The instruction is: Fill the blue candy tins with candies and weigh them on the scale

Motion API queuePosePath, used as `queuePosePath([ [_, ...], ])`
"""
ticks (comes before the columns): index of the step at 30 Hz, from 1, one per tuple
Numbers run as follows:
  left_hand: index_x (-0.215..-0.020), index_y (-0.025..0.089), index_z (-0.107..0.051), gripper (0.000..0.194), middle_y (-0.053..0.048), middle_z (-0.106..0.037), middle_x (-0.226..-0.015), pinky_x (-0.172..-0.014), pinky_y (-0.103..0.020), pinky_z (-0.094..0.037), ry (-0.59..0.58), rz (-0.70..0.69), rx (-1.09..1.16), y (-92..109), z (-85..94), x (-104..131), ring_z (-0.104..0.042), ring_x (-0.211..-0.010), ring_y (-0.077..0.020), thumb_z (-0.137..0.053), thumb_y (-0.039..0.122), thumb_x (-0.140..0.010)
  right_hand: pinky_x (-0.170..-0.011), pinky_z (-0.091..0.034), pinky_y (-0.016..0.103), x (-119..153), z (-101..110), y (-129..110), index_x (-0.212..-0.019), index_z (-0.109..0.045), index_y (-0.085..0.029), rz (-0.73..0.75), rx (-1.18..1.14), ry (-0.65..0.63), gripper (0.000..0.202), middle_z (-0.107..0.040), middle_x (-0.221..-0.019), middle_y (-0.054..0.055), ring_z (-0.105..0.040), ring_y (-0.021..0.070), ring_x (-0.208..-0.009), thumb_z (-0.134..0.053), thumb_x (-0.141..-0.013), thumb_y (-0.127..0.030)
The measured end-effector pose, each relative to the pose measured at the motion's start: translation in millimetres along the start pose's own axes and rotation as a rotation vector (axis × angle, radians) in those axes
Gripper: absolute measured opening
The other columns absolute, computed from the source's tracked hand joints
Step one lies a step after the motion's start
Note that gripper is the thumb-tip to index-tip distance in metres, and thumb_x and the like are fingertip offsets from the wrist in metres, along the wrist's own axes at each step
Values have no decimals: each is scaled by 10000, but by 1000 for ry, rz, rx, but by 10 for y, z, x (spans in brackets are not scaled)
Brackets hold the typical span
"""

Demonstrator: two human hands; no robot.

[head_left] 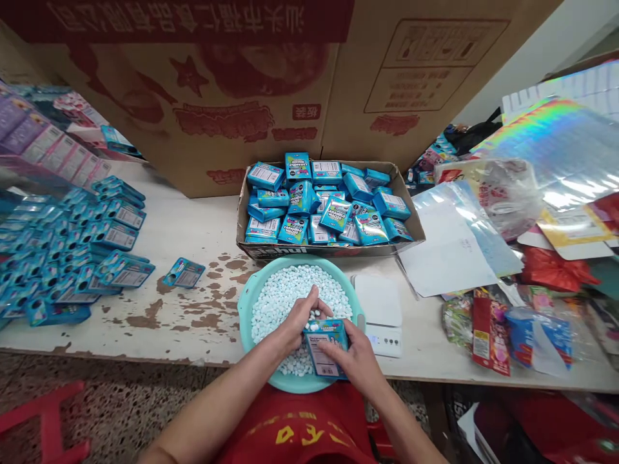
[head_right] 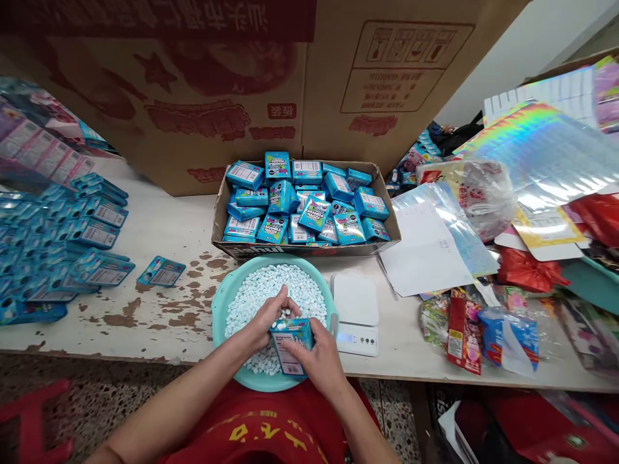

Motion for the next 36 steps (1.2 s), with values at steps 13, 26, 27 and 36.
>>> queuePosePath([
  [13, -634, 148, -574, 525, 88, -283, -432, -415, -212, -178, 40, 19, 41, -78, 183, 64, -217, -383, -53, -502, 660, -728, -655, -457, 279, 33, -10, 49, -836, -597, -192, -32, -153, 17, 271, -622, -778, -3, -559, 181, -719, -691, -706, -411],
  [26, -843, 217, -682, 273, -46, -680, -661, -554, -233, -368, 229, -767, -1344, 601, 414, 917, -618, -621, -164, -472, 388, -882, -864, -477, 395, -222, -79, -295, -1095, -587, -246, 462, -70, 196, 487, -613, -1056, 68, -580, 256, -997, -742, -680, -448],
  [27, -842, 218, -678, 278, -42, -680, -654, -545, -226, -368, 341, -805, -1359, 646, 548, 987, -615, -602, -156, -470, 397, -883, -901, -461, 417, -287, -41, -362, -1135, -565, -246, 510, -37, 220, 504, -599, -1107, 81, -560, 265, -1050, -726, -701, -445],
  [36, -962, 192, -643, 310, -57, -656, -625, -484, -246, -263, 1138, -132, -1548, 545, 2286, 1005, -591, -552, -211, -436, 409, -884, -950, -404, 436, -1785, 821, -660, -1216, -485, -130, 182, 178, 614, 613, -489, -1255, 188, -462, 305, -1170, -643, -724, -461],
])
Point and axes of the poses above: each hand's wrist, its own x-axis away from the middle knuckle, its own z-axis out of the back of the hand, y = z × x, the point moved 6 cm from there along -x, towards the middle knuckle
